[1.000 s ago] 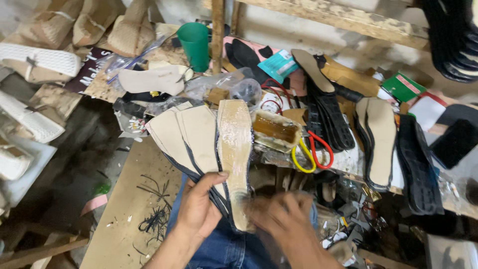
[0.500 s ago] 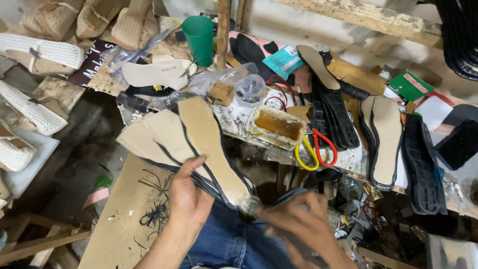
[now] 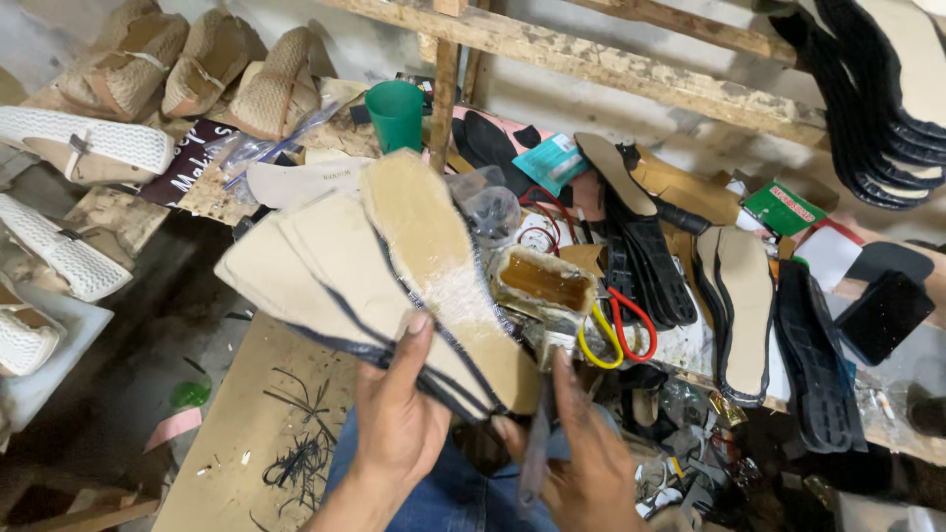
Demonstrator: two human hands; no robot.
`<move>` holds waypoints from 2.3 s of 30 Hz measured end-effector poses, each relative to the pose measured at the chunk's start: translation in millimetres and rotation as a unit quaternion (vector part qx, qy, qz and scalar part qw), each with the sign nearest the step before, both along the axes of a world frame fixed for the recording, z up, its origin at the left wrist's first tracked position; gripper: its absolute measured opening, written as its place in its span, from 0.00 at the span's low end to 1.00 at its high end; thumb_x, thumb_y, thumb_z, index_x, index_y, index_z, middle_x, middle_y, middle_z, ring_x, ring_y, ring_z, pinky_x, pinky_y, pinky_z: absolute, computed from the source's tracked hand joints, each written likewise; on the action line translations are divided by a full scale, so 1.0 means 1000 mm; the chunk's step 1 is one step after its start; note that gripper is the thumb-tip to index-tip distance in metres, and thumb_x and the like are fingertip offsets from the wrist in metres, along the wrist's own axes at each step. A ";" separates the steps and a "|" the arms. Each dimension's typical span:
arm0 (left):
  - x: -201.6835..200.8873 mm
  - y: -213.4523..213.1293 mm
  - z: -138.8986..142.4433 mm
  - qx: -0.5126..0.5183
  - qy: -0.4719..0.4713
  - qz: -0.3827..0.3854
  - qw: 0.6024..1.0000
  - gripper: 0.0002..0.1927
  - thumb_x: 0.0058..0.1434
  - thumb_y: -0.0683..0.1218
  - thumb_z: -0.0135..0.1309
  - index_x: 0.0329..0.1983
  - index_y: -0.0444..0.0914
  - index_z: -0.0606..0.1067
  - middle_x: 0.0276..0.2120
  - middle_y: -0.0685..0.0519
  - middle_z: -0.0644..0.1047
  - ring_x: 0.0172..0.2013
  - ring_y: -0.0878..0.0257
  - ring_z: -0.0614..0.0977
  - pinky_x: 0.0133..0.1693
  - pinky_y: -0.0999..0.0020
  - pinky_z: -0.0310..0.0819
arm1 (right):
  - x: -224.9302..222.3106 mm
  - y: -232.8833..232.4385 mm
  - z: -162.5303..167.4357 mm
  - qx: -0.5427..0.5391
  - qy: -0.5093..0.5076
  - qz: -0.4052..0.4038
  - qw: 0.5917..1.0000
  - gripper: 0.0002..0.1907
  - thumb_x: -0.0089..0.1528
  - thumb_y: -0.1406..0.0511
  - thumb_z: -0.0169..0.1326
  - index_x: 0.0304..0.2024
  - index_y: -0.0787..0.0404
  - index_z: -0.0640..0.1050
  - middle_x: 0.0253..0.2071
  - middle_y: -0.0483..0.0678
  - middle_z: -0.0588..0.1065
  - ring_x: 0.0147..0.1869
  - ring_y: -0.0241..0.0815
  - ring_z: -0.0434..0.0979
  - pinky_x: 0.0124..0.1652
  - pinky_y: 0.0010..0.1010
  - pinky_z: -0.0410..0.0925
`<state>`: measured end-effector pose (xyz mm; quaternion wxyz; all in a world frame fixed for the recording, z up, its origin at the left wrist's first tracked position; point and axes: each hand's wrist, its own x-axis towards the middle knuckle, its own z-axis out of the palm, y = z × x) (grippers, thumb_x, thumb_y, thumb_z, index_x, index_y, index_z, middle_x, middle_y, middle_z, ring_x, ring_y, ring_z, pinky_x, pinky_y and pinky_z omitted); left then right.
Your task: The person applies adhesive to the edges of shoe insoles using a brush and a container of glue. They work on several insoles one at a time, dipping the brush into the glue and spreading it along the perimeter before placing the treated insoles on a nearby shelf.
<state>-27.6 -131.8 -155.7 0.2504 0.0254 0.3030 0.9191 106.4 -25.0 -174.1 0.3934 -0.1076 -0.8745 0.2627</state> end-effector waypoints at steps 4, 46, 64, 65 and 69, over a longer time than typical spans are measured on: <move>-0.018 0.015 0.027 0.052 0.088 -0.071 0.992 0.22 0.73 0.47 0.51 0.64 0.30 0.67 0.57 0.43 0.75 0.58 0.55 0.78 0.62 0.53 0.74 | -0.008 0.008 0.014 0.083 0.037 -0.085 0.992 0.46 0.55 0.62 0.70 0.68 0.74 0.63 0.53 0.69 0.76 0.54 0.56 0.83 0.48 0.36 0.76; 0.009 -0.041 -0.056 -0.288 -0.164 -0.146 0.932 0.25 0.61 0.41 0.43 0.61 0.29 0.71 0.45 0.47 0.84 0.38 0.62 0.83 0.41 0.70 0.78 | -0.055 0.146 -0.009 0.012 -0.186 -0.026 0.982 0.12 0.64 0.58 0.59 0.46 0.56 0.82 0.45 0.50 0.78 0.52 0.53 0.73 0.51 0.47 0.58; 0.008 -0.019 -0.073 -0.168 -0.067 -0.276 0.944 0.27 0.65 0.49 0.45 0.63 0.29 0.72 0.51 0.36 0.83 0.42 0.52 0.84 0.43 0.60 0.79 | -0.044 0.157 0.003 -0.098 -0.292 -0.106 0.945 0.18 0.63 0.54 0.58 0.46 0.59 0.83 0.40 0.55 0.78 0.50 0.54 0.76 0.57 0.52 0.58; 0.007 -0.017 -0.072 -0.169 -0.075 -0.273 0.944 0.27 0.64 0.48 0.45 0.62 0.28 0.72 0.51 0.37 0.83 0.45 0.52 0.85 0.45 0.59 0.80 | -0.040 0.157 0.002 -0.149 -0.293 -0.097 0.939 0.18 0.64 0.53 0.57 0.46 0.60 0.83 0.40 0.54 0.79 0.48 0.51 0.79 0.54 0.45 0.64; 0.009 -0.016 -0.078 -0.146 -0.124 -0.249 0.949 0.27 0.57 0.44 0.47 0.61 0.31 0.71 0.50 0.42 0.82 0.48 0.53 0.88 0.50 0.62 0.82 | -0.028 0.155 -0.011 -0.344 -0.185 -0.070 0.918 0.19 0.65 0.55 0.55 0.45 0.65 0.82 0.39 0.52 0.84 0.45 0.42 0.81 0.47 0.30 0.70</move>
